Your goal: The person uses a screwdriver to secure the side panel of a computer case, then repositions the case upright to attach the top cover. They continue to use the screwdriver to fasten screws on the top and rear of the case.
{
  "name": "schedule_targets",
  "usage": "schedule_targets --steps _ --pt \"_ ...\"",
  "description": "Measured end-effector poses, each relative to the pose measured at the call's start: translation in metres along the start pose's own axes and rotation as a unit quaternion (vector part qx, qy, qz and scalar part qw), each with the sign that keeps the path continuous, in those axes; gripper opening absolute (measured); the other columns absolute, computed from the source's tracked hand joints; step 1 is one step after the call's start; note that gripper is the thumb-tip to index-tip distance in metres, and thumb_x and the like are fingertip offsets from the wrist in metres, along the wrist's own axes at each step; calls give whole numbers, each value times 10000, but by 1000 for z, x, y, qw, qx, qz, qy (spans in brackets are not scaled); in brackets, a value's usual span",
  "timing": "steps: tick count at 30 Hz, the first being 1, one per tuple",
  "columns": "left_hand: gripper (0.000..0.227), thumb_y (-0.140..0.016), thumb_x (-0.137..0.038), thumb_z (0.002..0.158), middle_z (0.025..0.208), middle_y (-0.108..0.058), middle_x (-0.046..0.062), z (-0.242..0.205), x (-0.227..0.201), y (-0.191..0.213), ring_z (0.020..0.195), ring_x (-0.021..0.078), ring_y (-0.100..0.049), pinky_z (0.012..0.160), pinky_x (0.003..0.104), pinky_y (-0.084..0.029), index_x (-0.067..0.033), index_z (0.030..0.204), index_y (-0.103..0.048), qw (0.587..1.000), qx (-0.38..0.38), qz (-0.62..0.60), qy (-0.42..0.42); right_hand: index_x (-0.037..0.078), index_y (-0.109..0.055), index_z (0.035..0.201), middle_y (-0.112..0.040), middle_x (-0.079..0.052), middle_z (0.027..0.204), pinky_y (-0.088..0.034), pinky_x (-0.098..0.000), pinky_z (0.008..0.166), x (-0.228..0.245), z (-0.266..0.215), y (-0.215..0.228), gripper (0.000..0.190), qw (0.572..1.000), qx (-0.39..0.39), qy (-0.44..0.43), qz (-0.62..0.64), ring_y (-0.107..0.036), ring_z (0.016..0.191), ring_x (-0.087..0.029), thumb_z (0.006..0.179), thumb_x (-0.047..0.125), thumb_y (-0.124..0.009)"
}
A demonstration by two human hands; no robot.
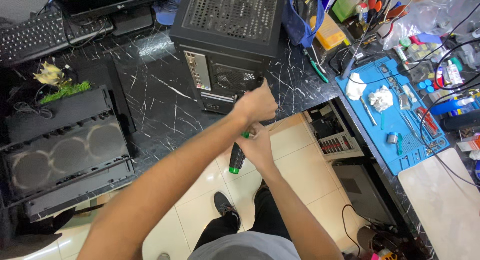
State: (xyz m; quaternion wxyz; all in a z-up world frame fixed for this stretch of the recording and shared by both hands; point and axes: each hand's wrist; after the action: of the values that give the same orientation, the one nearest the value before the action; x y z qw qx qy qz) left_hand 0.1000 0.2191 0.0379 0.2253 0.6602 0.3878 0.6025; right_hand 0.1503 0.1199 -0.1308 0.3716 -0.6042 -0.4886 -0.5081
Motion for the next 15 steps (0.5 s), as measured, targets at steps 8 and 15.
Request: schedule_targets --steps 8,15 --pt "198 -786 -154 1057 874 -876 -33 -34 28 -13 925 154 -802 1380 696 -222 -266 901 -835 990 -48 92 -97 80 -808 1040 -768 -46 813 -491 -235 596 52 -31 -14 204 999 -36 -26 -14 -701 577 -78 905 152 -943" --pt "111 -729 -182 1106 1025 -903 17 -48 25 -19 1073 155 -839 1431 633 -236 -202 1009 -777 979 -168 97 -64 95 -828 1076 -766 -46 820 -497 -244 573 63 -48 0 202 998 -33 -38 -38 -713 585 -82 914 155 -934"
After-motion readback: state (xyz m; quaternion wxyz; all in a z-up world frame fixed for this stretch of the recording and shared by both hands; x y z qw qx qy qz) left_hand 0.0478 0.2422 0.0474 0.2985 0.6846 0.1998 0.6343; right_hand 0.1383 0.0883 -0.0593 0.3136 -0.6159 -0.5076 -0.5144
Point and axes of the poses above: each hand's wrist, its own z-axis towards the middle knuckle, its own y-axis out of the back of the hand, x = y × z
